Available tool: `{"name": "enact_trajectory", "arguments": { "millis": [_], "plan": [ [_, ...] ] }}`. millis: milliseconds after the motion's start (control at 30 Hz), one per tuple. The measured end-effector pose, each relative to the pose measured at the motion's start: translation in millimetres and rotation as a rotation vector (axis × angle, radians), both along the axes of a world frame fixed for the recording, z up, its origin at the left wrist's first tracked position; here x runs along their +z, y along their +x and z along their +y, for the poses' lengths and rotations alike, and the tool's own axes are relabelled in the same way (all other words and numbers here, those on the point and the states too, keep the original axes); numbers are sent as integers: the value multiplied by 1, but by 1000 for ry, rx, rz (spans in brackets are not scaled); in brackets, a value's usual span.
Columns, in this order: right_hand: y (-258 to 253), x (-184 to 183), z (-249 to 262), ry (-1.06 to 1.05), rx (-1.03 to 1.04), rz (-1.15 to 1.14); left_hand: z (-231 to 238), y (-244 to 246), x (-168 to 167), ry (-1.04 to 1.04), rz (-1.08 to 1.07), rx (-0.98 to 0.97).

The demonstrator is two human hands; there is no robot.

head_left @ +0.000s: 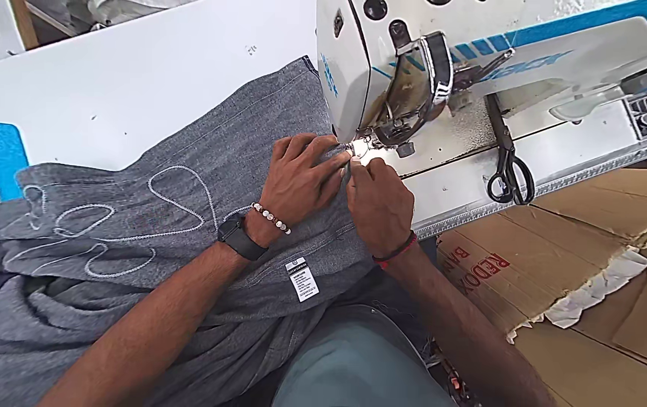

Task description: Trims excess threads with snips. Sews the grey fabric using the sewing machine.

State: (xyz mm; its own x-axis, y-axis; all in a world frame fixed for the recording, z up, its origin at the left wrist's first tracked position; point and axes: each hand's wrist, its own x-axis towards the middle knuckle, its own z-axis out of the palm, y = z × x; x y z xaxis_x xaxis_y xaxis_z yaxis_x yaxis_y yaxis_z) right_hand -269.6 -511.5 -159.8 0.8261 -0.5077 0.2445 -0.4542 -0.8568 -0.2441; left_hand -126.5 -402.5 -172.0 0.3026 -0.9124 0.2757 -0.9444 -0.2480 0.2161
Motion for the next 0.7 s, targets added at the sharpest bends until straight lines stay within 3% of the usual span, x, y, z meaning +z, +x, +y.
{"name": "enact_trajectory", "arguments": {
  "millis": [500,700],
  "plan": [
    [-1,12,0,73,28,185,0,2,2,-15,-86,-23],
    [13,12,-2,48,12,198,-1,10,5,-90,-141,-132]
  ]
}}
